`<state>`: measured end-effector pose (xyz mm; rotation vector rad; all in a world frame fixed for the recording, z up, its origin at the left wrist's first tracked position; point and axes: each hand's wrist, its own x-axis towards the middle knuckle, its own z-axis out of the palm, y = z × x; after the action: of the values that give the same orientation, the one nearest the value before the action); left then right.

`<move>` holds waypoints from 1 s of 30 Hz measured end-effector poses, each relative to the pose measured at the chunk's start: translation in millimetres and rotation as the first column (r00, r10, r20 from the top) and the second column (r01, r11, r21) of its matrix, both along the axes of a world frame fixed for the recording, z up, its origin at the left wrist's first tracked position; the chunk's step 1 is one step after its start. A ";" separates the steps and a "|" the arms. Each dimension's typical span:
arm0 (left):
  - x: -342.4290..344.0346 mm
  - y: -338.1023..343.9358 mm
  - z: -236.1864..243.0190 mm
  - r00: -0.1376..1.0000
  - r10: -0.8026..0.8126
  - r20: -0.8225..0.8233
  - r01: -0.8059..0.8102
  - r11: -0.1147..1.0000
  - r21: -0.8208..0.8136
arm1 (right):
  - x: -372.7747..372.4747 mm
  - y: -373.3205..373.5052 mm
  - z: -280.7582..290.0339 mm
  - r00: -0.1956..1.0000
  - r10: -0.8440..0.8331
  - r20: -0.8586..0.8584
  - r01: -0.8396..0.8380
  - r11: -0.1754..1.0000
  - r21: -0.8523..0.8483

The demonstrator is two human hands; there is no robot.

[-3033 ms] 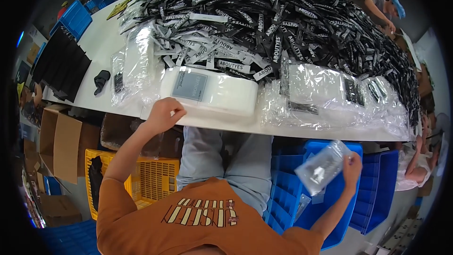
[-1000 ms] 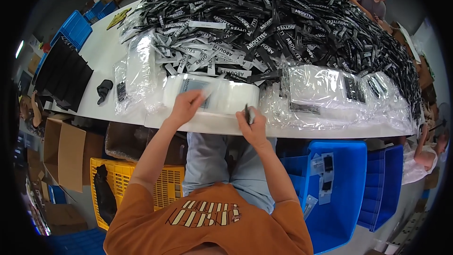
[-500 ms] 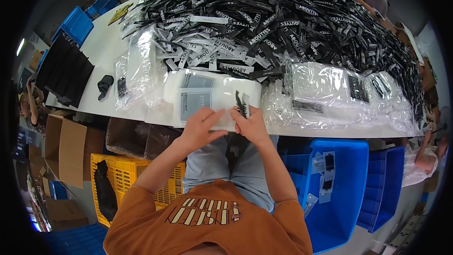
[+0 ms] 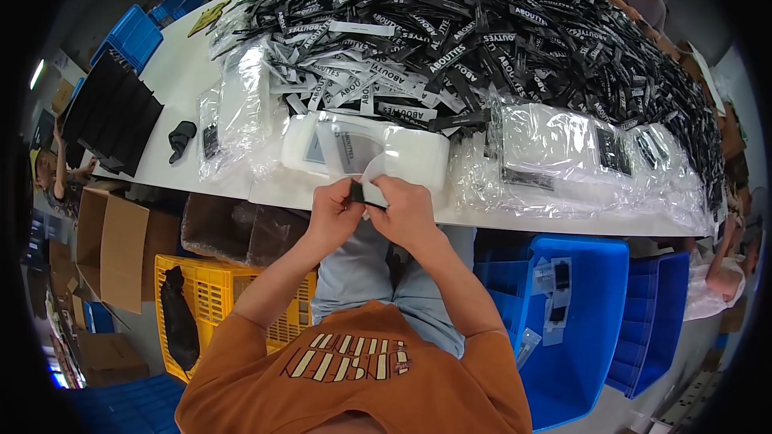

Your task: Packaging black electrical cables into small clear plastic bags.

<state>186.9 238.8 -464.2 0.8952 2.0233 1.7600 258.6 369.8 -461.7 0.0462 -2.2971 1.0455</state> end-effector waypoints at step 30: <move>-16.3 5.9 26.0 0.607 0.185 -0.773 -0.137 0.982 0.127 | -11.2 -9.0 -23.9 0.983 0.067 0.173 0.006 0.921 -0.390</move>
<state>170.6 244.7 -438.3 1.8080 2.6399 1.6627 247.5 360.8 -485.6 -0.1828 -2.2066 1.5633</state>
